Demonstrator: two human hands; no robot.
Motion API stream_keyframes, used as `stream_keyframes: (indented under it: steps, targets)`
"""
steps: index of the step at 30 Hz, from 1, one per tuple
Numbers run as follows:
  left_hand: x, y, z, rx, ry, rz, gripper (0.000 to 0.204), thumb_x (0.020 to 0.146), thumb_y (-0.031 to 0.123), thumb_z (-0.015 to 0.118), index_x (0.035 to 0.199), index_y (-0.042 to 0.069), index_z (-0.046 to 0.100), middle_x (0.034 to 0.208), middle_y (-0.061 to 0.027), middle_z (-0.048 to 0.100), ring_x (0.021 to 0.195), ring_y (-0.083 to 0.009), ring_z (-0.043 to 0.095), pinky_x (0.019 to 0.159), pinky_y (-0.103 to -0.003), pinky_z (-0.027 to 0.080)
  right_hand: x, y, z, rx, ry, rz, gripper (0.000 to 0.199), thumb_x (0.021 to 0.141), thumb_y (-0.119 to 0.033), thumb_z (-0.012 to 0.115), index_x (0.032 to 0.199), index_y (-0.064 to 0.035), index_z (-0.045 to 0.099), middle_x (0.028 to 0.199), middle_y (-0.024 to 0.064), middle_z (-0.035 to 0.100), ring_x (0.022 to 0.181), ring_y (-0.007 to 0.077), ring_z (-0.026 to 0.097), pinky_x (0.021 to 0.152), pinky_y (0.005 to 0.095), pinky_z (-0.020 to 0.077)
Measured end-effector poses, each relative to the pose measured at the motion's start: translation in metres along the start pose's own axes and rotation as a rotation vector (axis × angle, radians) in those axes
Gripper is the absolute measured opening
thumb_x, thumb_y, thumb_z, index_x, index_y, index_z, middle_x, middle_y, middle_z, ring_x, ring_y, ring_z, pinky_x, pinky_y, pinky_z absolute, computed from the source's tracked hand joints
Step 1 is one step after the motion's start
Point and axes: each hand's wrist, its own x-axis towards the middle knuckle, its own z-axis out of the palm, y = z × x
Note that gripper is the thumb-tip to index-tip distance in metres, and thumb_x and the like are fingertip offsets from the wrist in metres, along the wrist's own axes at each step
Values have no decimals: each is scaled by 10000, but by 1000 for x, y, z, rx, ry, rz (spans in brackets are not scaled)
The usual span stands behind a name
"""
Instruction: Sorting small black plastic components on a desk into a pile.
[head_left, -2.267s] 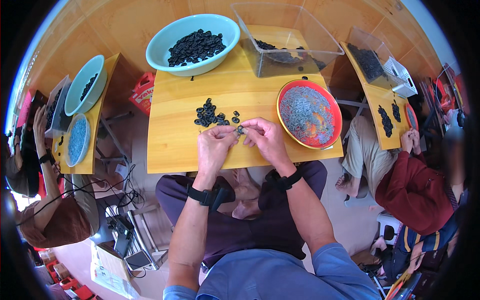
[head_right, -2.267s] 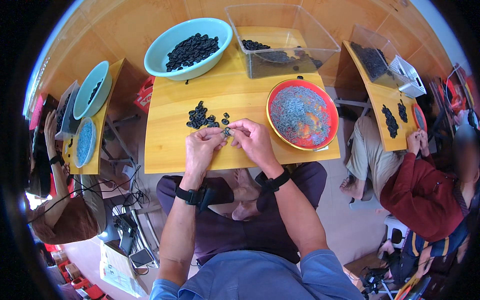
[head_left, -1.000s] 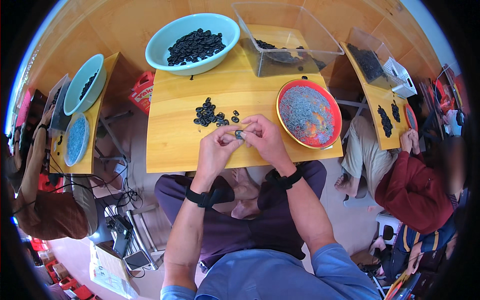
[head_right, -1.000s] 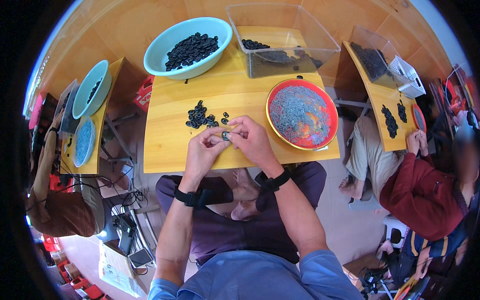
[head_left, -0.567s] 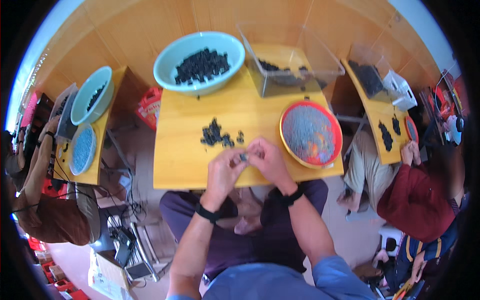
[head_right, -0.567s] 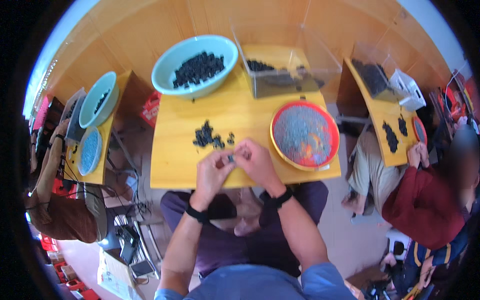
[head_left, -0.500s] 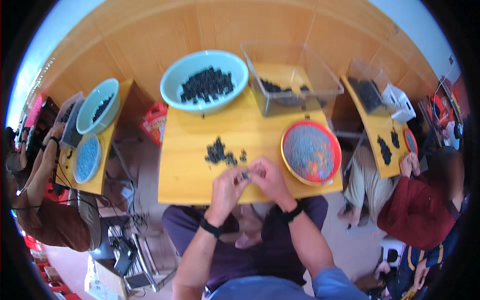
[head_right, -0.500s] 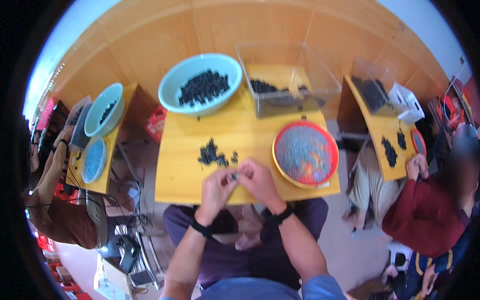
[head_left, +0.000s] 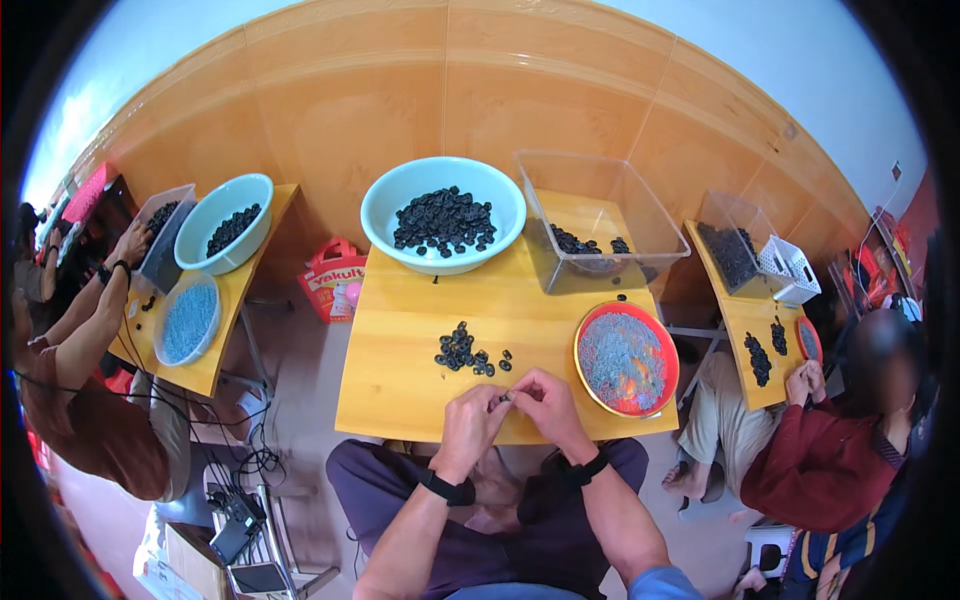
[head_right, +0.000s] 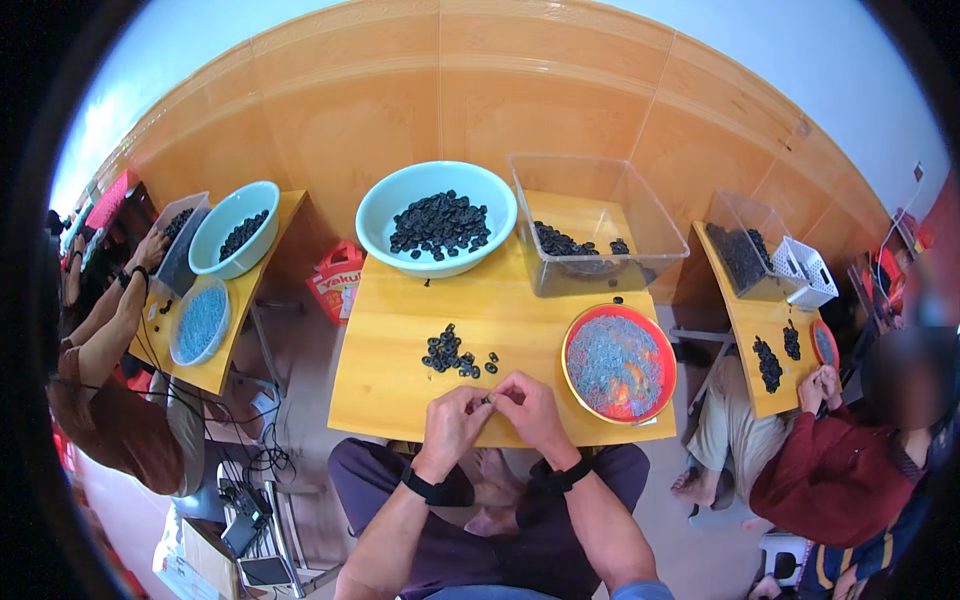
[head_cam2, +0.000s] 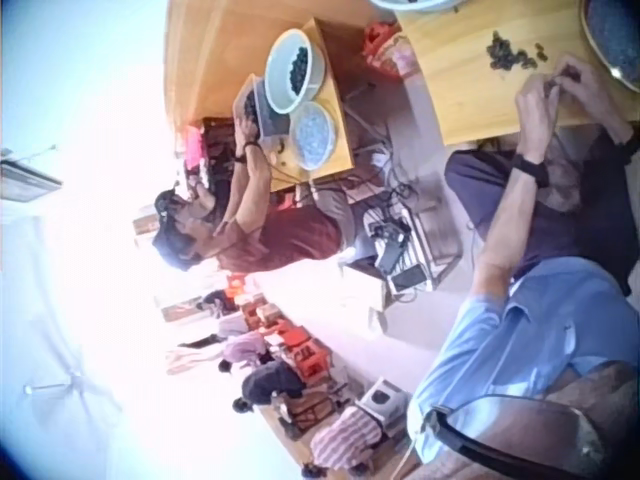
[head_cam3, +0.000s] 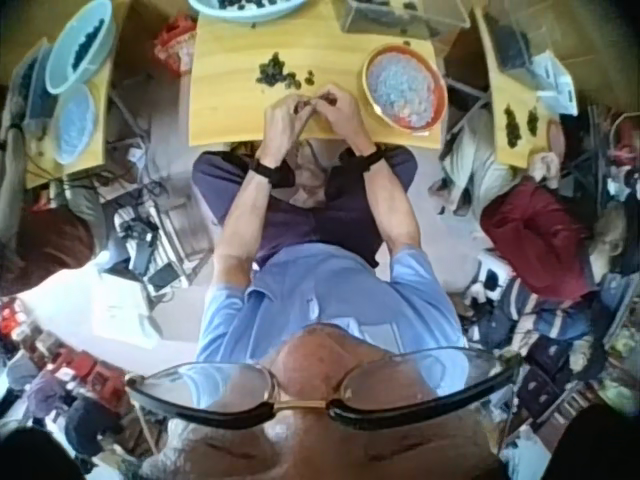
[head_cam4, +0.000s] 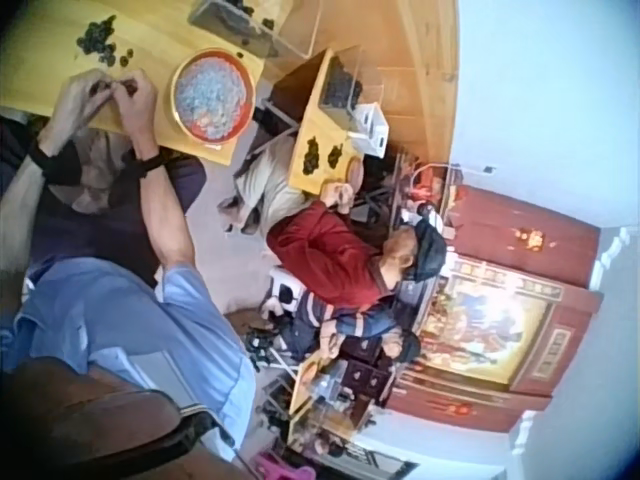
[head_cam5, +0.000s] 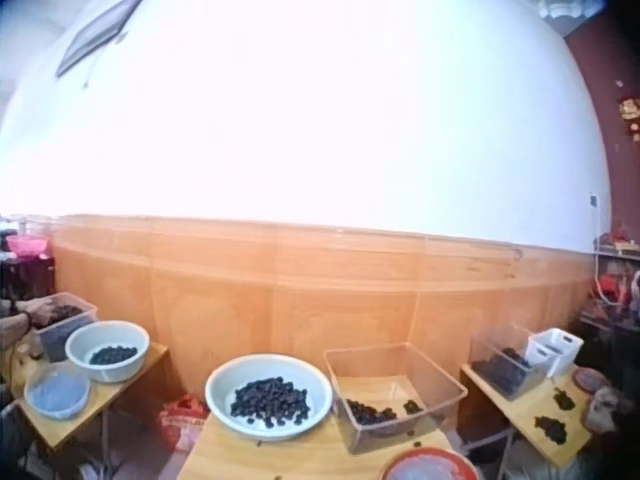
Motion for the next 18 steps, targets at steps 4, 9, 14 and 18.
stream_keyframes:
  steps: [4,9,14,18]
  targets:
    - [3,2,-4,-47,-59,-66,177,806,85,766,947,-6,708,794,-176,670,701,-316,668,654,-361,544,7,-3,-9,-38,-35,57,63,853,-29,679,855,6,626,730,30,653,667,65,595,616,228,474]
    - [11,1,-7,-272,-89,-166,256,845,8,681,1100,-16,684,863,-132,723,752,-167,707,697,-291,567,40,-60,-39,-282,-371,327,31,842,-32,671,844,-27,641,742,41,667,656,92,631,612,241,501]
    - [9,-25,-1,-502,168,-286,199,925,-22,564,1101,-45,653,894,-68,695,766,-109,651,715,-249,544,96,-118,-15,187,163,-36,67,877,-27,611,898,-25,675,739,56,690,623,111,645,569,268,519]
    - [6,-25,5,-544,244,-283,152,908,-17,594,1023,-33,693,874,-105,716,746,-120,680,694,-259,548,111,-84,-18,-561,59,-173,107,825,-64,665,891,-6,727,760,156,712,729,246,713,685,348,557]
